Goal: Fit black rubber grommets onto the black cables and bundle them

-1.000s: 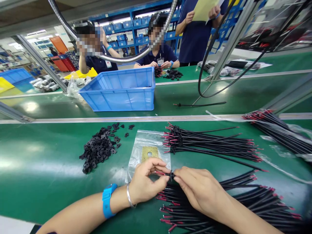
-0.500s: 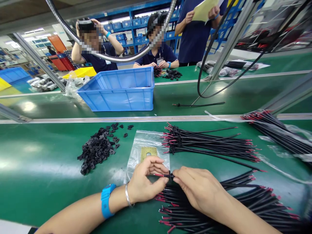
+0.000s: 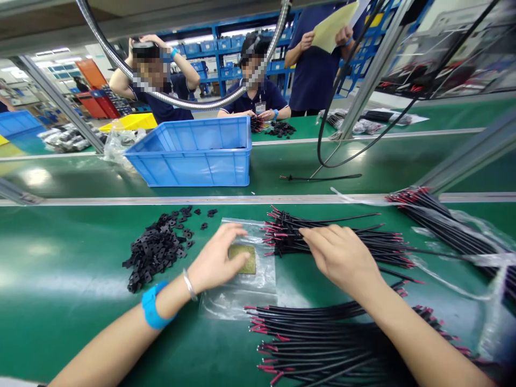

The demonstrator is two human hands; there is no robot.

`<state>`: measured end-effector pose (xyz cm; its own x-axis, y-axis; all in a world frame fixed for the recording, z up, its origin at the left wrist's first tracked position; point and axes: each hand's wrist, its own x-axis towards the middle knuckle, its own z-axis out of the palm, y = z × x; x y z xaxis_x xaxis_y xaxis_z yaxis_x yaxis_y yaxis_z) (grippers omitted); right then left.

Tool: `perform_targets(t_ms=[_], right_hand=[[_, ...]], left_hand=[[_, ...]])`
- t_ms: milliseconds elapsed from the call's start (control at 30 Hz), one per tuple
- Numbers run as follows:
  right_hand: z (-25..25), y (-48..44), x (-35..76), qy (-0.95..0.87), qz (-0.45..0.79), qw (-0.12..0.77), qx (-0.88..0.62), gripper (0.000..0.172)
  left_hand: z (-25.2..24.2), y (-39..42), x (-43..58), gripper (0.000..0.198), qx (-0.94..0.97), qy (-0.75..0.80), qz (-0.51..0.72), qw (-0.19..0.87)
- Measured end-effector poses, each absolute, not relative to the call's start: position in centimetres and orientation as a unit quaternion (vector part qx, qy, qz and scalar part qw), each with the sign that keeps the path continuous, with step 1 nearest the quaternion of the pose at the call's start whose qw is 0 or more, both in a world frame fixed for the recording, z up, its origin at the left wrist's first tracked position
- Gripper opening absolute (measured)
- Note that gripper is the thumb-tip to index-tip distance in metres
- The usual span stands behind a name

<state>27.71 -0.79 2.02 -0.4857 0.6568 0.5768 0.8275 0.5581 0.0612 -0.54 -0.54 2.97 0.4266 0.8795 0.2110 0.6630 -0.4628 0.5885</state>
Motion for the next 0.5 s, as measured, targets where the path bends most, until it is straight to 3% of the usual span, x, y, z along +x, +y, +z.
perform_targets(t_ms=[100,167,300,500], right_hand=[[0.7,0.9,28.1,-0.834,-0.16,0.246,-0.468,0.023],[0.0,1.2,28.1,-0.837,-0.156,0.24,-0.466,0.025],[-0.5,1.0,27.7,-0.836,-0.15,0.244,-0.468,0.027],[-0.2,1.4,27.3,-0.814,-0.142,0.251,-0.504,0.026]], left_hand=[[2.6,3.8,-2.6,0.049,0.819,0.555,0.141,0.044],[1.7,6.2,-3.8,0.047,0.802,0.592,0.083,-0.016],[0.3,8.7,-5.3,0.032,0.797,0.6,0.064,-0.007],[0.5,9.1,-5.7,0.03,0.771,0.625,0.125,0.002]])
